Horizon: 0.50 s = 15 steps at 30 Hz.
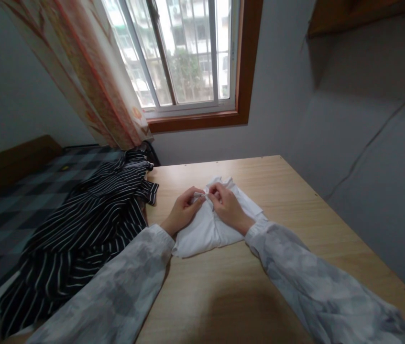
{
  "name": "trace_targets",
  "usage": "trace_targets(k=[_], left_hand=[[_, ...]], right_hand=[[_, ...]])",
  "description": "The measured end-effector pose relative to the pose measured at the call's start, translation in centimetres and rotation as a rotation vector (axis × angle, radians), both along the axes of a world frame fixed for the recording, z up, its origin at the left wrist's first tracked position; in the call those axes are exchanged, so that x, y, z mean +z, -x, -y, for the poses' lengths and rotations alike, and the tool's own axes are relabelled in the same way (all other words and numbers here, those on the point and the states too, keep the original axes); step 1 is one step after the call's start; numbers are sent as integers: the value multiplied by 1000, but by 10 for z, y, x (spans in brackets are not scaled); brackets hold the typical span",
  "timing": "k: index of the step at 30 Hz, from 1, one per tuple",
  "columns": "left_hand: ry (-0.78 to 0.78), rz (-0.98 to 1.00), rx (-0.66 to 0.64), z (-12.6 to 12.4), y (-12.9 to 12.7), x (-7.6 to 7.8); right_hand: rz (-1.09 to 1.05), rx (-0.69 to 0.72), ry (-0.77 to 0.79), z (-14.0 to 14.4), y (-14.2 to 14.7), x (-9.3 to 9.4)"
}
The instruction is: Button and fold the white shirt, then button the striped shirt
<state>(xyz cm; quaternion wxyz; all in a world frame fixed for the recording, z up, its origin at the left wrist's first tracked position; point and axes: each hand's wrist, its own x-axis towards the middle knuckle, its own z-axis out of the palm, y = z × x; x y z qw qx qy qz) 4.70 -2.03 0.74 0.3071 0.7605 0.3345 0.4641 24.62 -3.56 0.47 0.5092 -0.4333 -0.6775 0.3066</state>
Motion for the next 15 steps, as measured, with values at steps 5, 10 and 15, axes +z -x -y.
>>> trace_targets(k=[5, 10, 15], left_hand=[[-24, 12, 51, 3, -2, 0], [-104, -96, 156, 7, -5, -2], [-7, 30, 155, 6, -8, 10]], right_hand=[[-63, 44, 175, -9, -5, -11], [-165, 30, 194, -19, -14, -10], [-210, 0, 112, -28, -51, 6]])
